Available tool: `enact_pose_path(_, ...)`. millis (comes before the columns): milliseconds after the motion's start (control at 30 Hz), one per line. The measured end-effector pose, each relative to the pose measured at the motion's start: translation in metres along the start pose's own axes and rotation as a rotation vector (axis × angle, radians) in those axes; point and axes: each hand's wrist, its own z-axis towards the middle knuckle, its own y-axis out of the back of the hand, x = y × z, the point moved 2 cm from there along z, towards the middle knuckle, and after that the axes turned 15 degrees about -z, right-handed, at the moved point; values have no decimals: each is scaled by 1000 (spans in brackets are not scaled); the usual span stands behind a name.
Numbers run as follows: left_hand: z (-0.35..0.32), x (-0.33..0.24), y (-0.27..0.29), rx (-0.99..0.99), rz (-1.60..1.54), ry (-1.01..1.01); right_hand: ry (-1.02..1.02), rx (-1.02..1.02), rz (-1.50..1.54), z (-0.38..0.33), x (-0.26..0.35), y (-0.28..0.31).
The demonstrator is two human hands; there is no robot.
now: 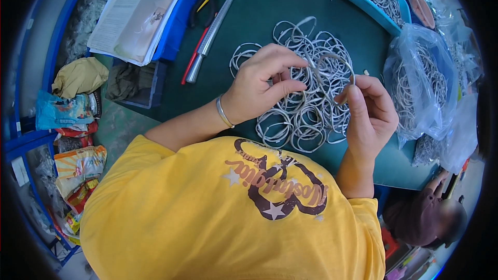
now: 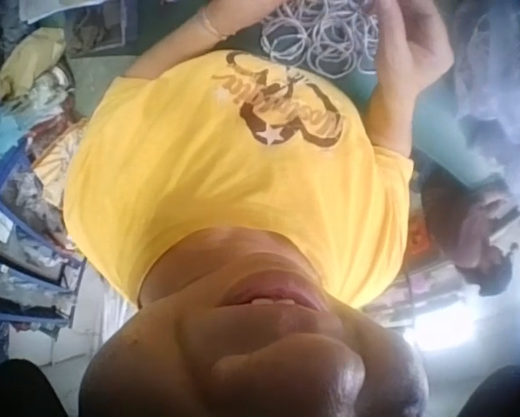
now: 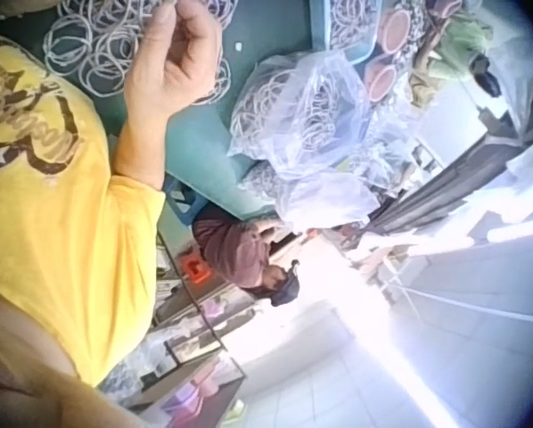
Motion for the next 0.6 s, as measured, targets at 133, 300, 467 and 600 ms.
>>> enact_pose_path(133,9,-15,-7,-275,-80,4,-48,6,113,-7,8,4)
enact_pose_path(300,23,-13,0,60,161,-174,-48,50,182,-9,8,5)
enact_pose_path(467,35,-7,-4,155,321,-384,-232,13,139,-5,-11,6)
enact_pose_path(600,36,-6,8,-91,54,-121,-228,-53,-167,13,-52,16)
